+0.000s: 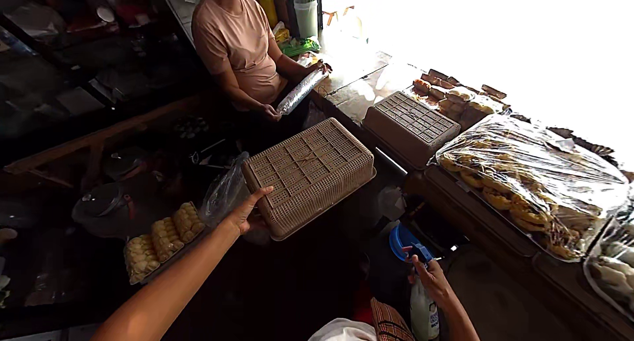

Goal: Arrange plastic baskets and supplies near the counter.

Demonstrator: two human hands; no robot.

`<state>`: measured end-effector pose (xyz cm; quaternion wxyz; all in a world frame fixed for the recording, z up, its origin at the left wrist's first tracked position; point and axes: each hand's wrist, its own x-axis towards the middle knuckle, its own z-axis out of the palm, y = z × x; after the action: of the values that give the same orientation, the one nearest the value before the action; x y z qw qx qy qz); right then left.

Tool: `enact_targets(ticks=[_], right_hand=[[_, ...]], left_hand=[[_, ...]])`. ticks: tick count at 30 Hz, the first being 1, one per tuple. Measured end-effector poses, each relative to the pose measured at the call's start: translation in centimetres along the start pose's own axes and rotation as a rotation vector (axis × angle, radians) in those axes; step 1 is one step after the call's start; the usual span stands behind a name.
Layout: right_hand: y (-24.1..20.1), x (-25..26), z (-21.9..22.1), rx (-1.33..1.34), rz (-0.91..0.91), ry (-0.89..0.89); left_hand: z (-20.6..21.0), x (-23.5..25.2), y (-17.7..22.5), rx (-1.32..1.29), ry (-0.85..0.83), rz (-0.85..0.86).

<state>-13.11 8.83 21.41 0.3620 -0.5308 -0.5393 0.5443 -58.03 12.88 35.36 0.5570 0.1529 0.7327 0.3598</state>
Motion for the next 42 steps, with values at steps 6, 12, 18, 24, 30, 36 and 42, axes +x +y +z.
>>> enact_targets(ticks=[6,12,18,24,30,36,42], right_hand=[[-3.3,8.9,-2.3,-0.149,-0.188,-0.026],[-6.2,16.7,-3.3,-0.186,-0.353,-0.059],[-8.2,21.5,-0.2,0.028,-0.504,0.003],[-9.0,27.3,4.0,0.056,-0.549,0.081],[-11.5,35.0,11.2,-0.004,-0.524,0.284],[-12.4,39.4,15.2,-0.096,-0.471,0.497],[-11.3,42.1,16.1,-0.146,-0.36,0.561]], left_hand=[[7.3,5.8,11.8,-0.071,-0.013,0.071],[15.7,11.5,21.2,-0.062,0.011,0.166],[22.3,22.5,27.6,-0.111,-0.025,0.2],[29.0,30.3,31.3,-0.105,-0.066,0.171],[33.3,39.0,32.1,-0.104,-0.145,0.095],[33.9,39.0,32.1,-0.115,-0.234,-0.024],[31.6,38.3,31.7,-0.049,-0.312,-0.138]])
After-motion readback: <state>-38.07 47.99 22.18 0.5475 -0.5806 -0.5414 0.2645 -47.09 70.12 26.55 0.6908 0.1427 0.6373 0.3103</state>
